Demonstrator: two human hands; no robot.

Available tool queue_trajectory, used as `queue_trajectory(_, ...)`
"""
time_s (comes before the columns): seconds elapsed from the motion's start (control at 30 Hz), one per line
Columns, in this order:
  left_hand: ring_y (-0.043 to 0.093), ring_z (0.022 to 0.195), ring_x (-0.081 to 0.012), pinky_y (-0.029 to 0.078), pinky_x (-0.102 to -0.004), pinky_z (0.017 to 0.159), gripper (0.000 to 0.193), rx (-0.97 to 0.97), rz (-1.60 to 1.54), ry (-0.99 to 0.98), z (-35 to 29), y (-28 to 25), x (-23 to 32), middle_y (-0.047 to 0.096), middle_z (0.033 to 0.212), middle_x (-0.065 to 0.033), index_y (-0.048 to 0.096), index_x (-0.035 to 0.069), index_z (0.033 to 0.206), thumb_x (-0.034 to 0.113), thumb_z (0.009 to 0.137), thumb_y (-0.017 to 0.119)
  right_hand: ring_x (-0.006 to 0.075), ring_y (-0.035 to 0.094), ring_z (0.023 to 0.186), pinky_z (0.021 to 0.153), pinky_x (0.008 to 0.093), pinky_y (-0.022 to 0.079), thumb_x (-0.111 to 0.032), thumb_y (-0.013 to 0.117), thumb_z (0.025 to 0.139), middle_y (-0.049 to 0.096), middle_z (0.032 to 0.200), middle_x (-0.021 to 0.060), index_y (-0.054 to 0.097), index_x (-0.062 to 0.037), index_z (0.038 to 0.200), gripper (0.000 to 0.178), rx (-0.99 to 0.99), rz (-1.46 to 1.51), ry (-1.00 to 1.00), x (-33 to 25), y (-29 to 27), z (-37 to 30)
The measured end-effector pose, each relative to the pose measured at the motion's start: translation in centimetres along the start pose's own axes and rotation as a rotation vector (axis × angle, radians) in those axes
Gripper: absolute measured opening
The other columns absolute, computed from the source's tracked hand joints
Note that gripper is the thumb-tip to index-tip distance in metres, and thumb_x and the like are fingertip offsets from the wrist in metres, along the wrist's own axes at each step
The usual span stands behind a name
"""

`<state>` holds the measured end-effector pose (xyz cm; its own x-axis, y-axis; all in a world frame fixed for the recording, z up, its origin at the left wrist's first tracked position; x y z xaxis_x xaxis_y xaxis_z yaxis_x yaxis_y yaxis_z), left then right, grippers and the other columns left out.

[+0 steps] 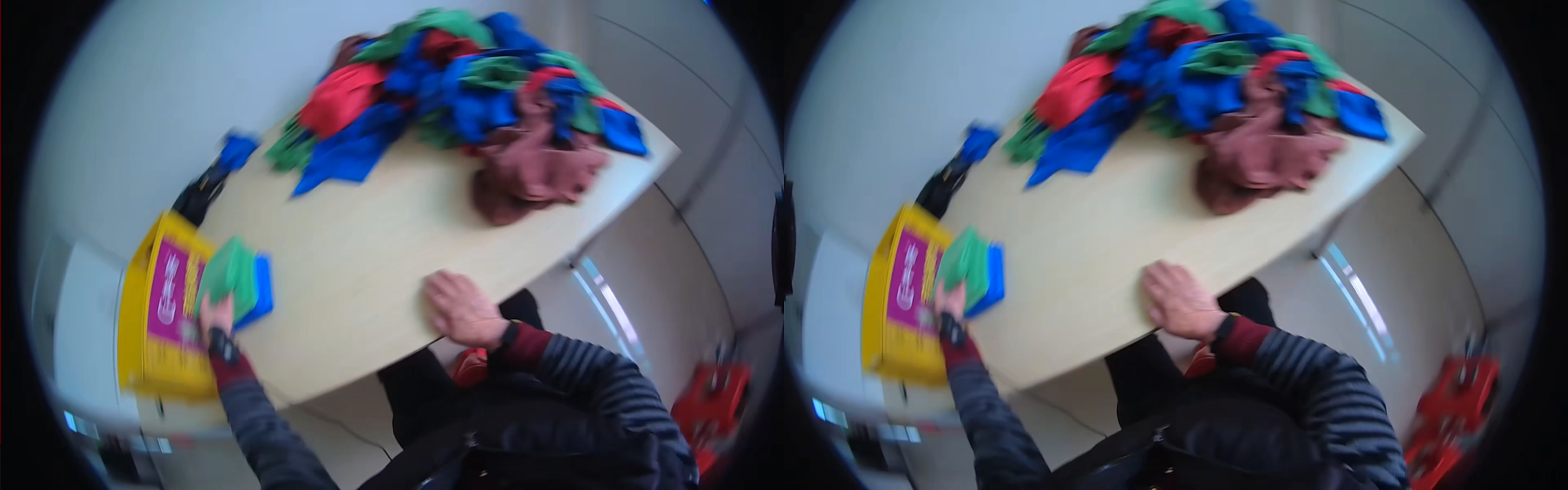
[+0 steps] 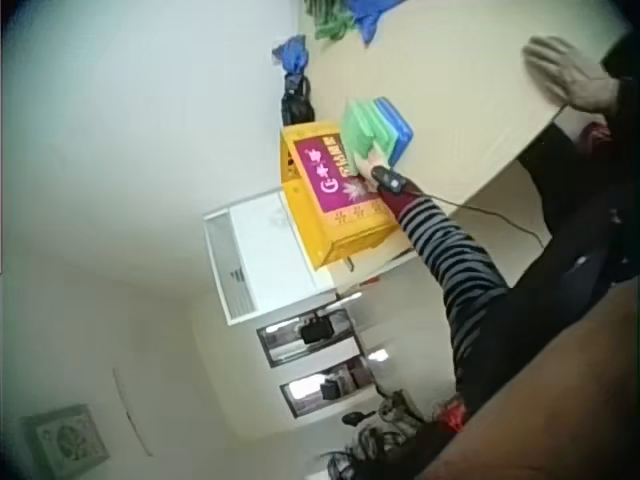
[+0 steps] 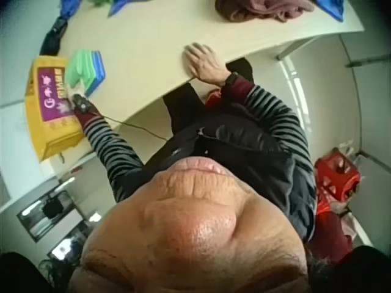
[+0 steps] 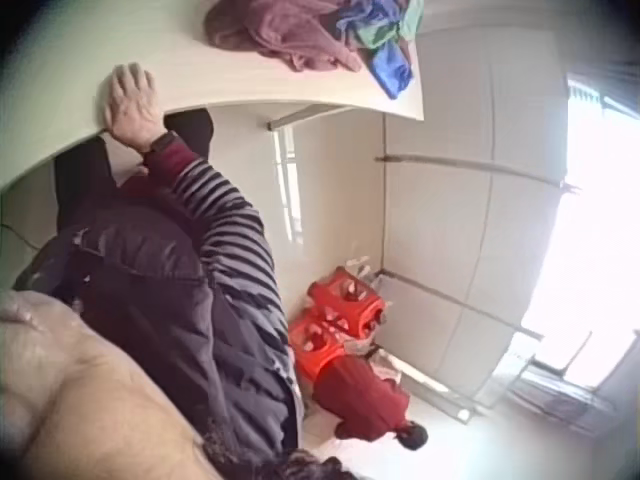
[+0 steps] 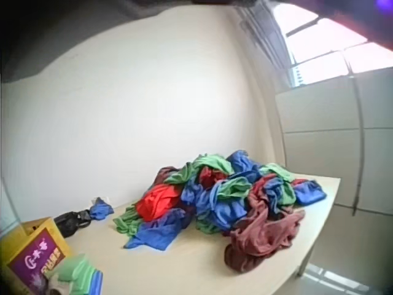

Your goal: Folding different colored cloths and stacking them on a table.

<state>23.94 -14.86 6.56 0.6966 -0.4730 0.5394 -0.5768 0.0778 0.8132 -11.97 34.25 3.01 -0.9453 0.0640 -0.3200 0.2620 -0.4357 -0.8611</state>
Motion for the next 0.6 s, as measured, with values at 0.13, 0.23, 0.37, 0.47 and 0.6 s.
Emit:
queue_trajectory(0.13,0.051,0.132,-0.0323,0.044,-0.0463,0.112,0.044,0.262,0.033,0.171,-4.7,-0.9,0.9,0.056,0.136,-0.0202,0.047,-0.005,0.138,0.019,0.101,0.055,0.0333,0.049,0.124,0.108,0.044,0.038,-0.025,0.061,0.084,0.054,0.129,0.0165,0.057,0.0036,0.119,0.045,0.141,0.019,-0.068,-0.7,-1.5,0.7)
queue_trajectory(0.23,0.057,0.125,-0.0307,0.05,-0.0434,0.106,0.039,0.058,0.43,0.21,-7.1,0.5,-4.6,0.061,0.126,-0.0193,0.055,-0.005,0.126,0.024,0.1,0.058,0.0319,0.052,0.118,0.104,0.0442,0.041,-0.024,0.062,0.083,0.056,0.122,0.015,0.059,0.0009,0.114,0.04,0.207,0.043,-0.094,-0.6,-2.5,-0.1)
queue_trajectory(0.37,0.066,0.095,-0.0208,0.056,-0.0333,0.086,0.026,-0.213,0.766,0.107,-16.4,8.2,-23.2,0.068,0.102,-0.0106,0.063,0.0,0.109,0.024,0.101,0.059,0.0312,0.06,0.102,0.091,0.044,0.048,-0.02,0.064,0.081,0.061,0.104,0.0139,0.064,-0.0043,0.104,0.027,0.283,0.093,-0.068,2.3,-2.6,-1.3)
queue_trajectory(0.47,0.064,0.08,-0.0145,0.053,-0.027,0.074,0.017,-0.175,1.131,0.186,-21.9,9.2,-29.4,0.067,0.091,-0.0054,0.064,0.003,0.103,0.018,0.101,0.058,0.0326,0.063,0.08,0.074,0.0445,0.052,-0.014,0.066,0.079,0.062,0.082,0.0129,0.066,-0.0088,0.091,0.013,0.368,0.271,0.025,4.7,-4.2,-0.8)
queue_trajectory(0.6,0.059,0.072,-0.0132,0.049,-0.027,0.067,0.008,-0.299,1.435,0.552,-24.3,9.2,-33.1,0.065,0.085,-0.0035,0.065,0.003,0.095,0.01,0.097,0.06,0.032,0.065,0.079,0.072,0.0421,0.054,-0.011,0.074,0.077,0.066,0.084,0.0103,0.066,-0.007,0.094,0.019,0.897,0.03,0.193,11.0,-14.7,-1.7)
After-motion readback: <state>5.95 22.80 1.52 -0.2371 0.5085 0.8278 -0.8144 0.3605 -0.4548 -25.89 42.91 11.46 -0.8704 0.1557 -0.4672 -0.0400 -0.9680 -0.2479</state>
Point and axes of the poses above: each hand's wrist, its own z-axis towards the middle knuckle, its own y-axis out of the palm, x = y × z, the point moved 5 cm from there along z, towards the middle knuckle
